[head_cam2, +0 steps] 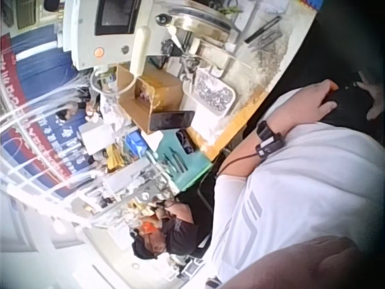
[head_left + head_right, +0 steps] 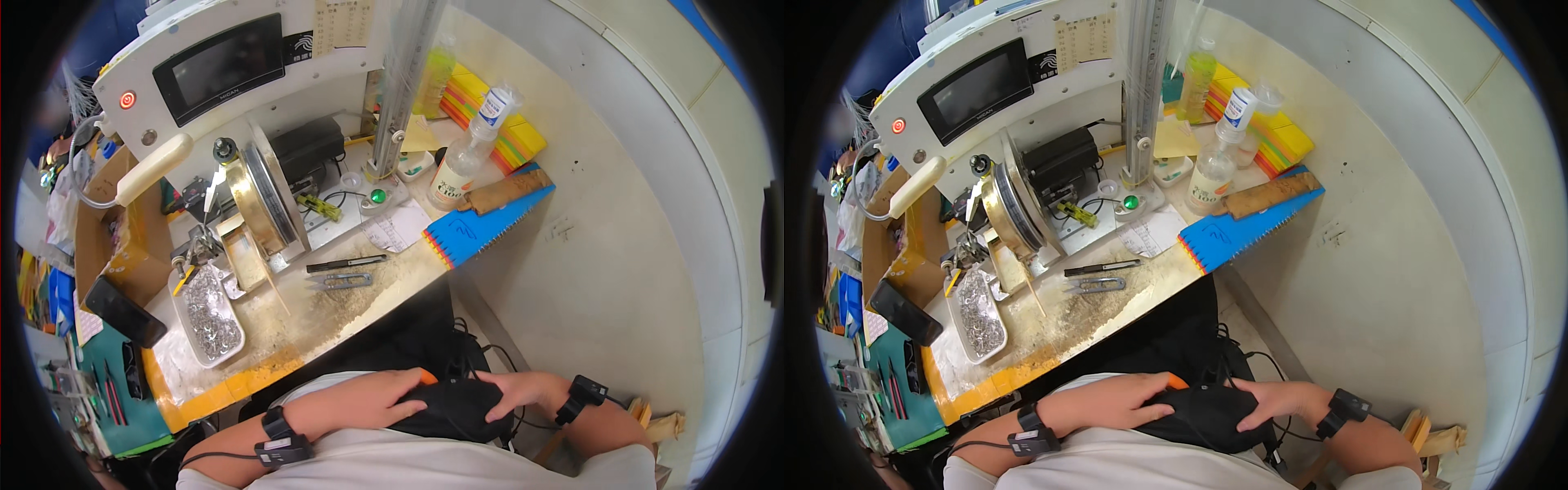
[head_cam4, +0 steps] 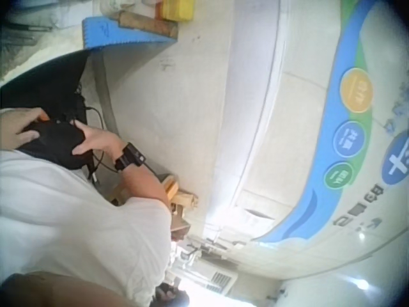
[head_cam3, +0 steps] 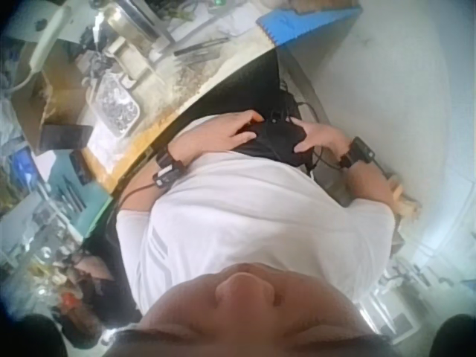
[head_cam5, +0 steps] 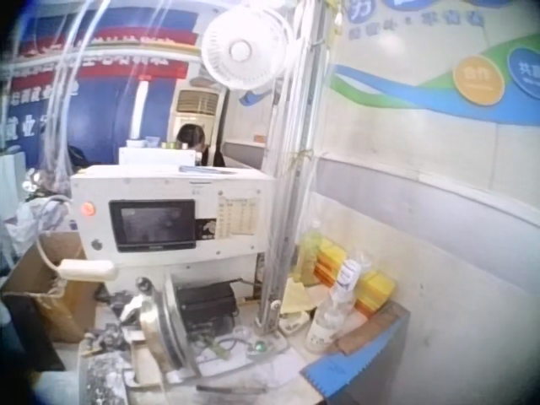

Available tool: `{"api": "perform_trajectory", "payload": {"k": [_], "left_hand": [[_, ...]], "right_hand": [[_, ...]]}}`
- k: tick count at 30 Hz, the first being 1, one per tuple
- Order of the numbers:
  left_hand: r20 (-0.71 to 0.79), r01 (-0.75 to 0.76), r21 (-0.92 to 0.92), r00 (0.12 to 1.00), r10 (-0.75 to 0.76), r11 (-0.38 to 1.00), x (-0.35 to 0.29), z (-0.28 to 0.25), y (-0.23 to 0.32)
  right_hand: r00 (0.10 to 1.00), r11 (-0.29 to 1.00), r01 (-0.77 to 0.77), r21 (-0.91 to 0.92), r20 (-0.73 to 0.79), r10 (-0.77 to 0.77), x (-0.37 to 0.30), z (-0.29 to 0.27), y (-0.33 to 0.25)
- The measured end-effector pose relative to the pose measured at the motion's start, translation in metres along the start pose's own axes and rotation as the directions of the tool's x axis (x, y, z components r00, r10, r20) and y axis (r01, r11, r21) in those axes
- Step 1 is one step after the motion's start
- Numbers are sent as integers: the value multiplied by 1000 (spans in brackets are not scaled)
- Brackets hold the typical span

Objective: Assembling electronic components using a specialized machine and hand tools.

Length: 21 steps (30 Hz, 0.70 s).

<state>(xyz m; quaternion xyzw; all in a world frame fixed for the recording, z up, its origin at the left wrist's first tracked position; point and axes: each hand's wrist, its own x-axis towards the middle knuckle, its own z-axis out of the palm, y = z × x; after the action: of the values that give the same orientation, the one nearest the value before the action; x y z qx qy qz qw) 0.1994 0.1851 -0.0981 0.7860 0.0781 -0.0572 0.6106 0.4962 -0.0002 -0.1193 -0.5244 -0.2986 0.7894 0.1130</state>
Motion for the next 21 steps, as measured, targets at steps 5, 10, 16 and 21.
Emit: {"api": "perform_trajectory", "payload": {"k": [5, 10, 16, 21], "left_hand": [[66, -30, -34, 997, 32, 999, 23, 15, -17], [127, -26, -51, 991, 32, 998, 44, 35, -15], [105, -33, 54, 994, 27, 998, 53, 37, -24], [-70, 60, 92, 996, -54, 994, 27, 12, -15]], "right_hand": [[993, 973, -109, 203, 71, 96, -3, -9, 20], [974, 945, -189, 268, 172, 146, -13, -17, 36], [993, 985, -95, -141, 57, 104, -12, -20, 14], [988, 894, -124, -430, -134, 72, -20, -43, -36]]}}
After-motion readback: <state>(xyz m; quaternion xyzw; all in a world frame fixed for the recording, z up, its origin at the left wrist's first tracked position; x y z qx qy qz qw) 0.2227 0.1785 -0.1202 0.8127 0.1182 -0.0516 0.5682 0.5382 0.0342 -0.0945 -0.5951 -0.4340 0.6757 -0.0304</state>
